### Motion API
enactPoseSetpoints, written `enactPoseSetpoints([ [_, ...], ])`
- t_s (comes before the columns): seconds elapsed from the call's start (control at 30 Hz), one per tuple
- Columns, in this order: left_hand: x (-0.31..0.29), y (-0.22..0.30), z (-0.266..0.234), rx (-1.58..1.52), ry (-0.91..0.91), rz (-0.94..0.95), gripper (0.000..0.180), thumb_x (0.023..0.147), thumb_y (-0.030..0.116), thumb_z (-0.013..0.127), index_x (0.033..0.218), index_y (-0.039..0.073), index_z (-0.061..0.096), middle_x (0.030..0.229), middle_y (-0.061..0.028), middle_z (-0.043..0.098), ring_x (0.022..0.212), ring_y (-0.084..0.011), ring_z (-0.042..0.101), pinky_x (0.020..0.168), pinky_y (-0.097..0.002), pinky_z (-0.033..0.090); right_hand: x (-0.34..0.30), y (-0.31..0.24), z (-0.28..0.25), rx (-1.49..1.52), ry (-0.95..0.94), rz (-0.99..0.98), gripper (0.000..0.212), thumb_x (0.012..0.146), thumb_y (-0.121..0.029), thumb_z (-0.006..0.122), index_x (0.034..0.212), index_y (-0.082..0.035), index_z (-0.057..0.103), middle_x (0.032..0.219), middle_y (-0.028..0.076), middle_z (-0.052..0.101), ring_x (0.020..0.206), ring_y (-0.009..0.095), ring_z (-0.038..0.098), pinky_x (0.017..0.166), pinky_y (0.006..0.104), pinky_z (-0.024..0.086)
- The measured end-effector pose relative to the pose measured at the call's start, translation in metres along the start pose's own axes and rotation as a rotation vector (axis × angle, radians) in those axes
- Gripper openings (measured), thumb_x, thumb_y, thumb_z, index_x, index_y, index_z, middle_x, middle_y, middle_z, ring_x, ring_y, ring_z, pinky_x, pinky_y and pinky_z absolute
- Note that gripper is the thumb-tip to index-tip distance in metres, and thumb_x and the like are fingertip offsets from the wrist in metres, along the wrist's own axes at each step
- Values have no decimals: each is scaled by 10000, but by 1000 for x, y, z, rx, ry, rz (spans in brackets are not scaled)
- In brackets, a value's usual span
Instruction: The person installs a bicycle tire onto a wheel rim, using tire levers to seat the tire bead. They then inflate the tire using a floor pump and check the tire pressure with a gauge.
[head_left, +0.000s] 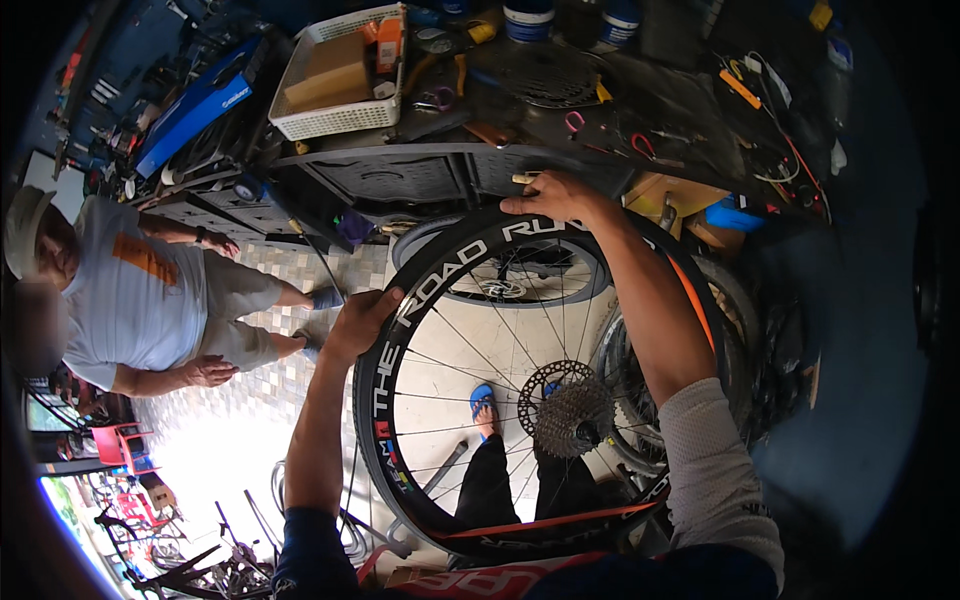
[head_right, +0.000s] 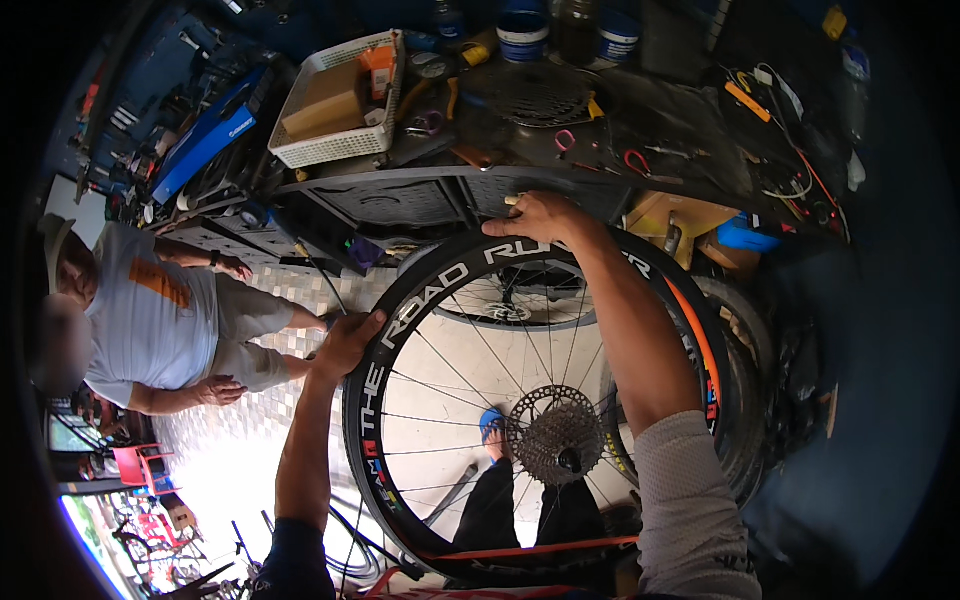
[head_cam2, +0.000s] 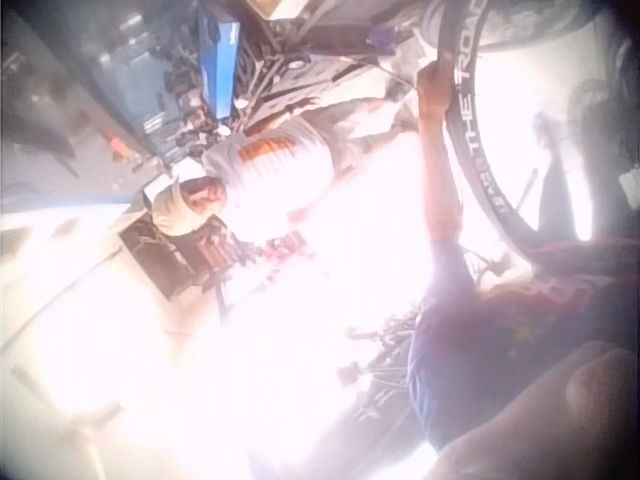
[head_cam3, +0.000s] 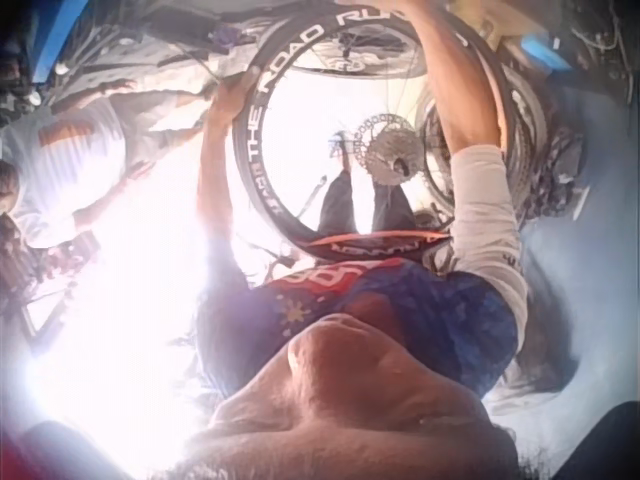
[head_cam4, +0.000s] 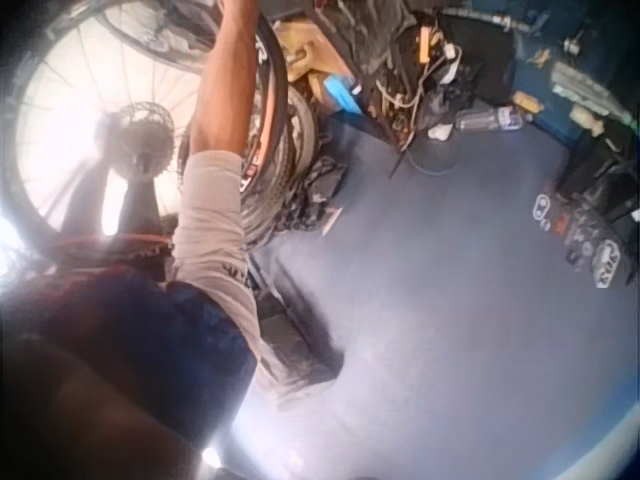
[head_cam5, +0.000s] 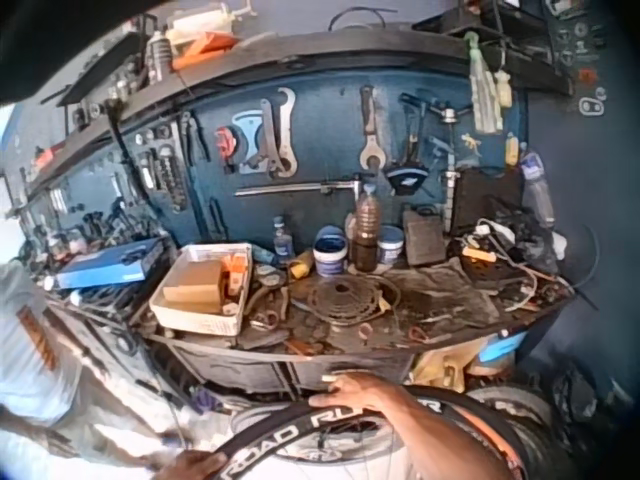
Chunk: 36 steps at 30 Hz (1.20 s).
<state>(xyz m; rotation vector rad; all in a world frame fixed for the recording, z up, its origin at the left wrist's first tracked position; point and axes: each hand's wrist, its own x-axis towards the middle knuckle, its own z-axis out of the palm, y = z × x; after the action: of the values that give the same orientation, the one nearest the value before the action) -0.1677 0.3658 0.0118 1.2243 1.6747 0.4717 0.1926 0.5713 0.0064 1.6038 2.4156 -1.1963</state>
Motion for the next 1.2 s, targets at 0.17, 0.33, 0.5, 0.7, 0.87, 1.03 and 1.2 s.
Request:
enactPoseSetpoints([
  [0.17,-4,-16,-10,-214,-62,24,571,1090,490,637,1040,-66,754,797,-58,736,671,-103,636,616,-274,503,1,-19,-2,-18,-44,28,1022,763,-892,716,1253,4,764,1153,215,779,1124,334,739,1007,433,554],
  [0.33,0,-31,-13,-395,-167,-39,586,1081,520,638,1058,-53,755,795,-33,727,645,-89,622,576,-256,487,3,-29,-4,-44,-111,31,989,755,-897,722,1177,-7,801,1042,217,787,1051,317,753,943,430,573],
  [0.5,-25,-51,-16,-233,-36,-21,587,1087,516,628,1048,-54,763,802,-41,733,673,-84,623,631,-276,510,5,-30,-1,-51,-81,-35,990,760,-898,719,1173,-3,802,1035,224,782,1036,330,750,940,434,570],
  [0.7,-90,-101,2,-389,76,-85,571,1101,515,601,993,-27,743,809,-24,696,653,-78,588,601,-279,488,8,-20,-11,-209,-77,13,1025,795,-913,667,1227,10,783,1190,217,775,1149,351,729,1005,438,549],
  [0.87,-94,-123,20,-534,102,-66,539,1107,502,599,992,-12,716,764,-2,656,633,-51,558,551,-246,451,9,-17,-9,-123,-199,8,1016,811,-905,660,1269,-5,769,1249,209,760,1218,354,700,1055,439,527],
  [1.03,-120,-136,31,-358,250,-26,622,1117,567,536,930,-7,683,748,21,611,692,-73,535,618,-284,457,8,-18,1,-1,-33,84,839,851,-877,656,913,-52,799,897,93,753,948,228,718,893,378,521],
  [1.2,-201,-169,83,-558,311,-276,579,1116,546,549,960,6,688,747,37,564,718,-75,492,629,-282,418,-4,2,0,22,-36,126,836,877,-808,680,1112,-14,796,1023,123,774,1039,284,719,964,424,525],
])
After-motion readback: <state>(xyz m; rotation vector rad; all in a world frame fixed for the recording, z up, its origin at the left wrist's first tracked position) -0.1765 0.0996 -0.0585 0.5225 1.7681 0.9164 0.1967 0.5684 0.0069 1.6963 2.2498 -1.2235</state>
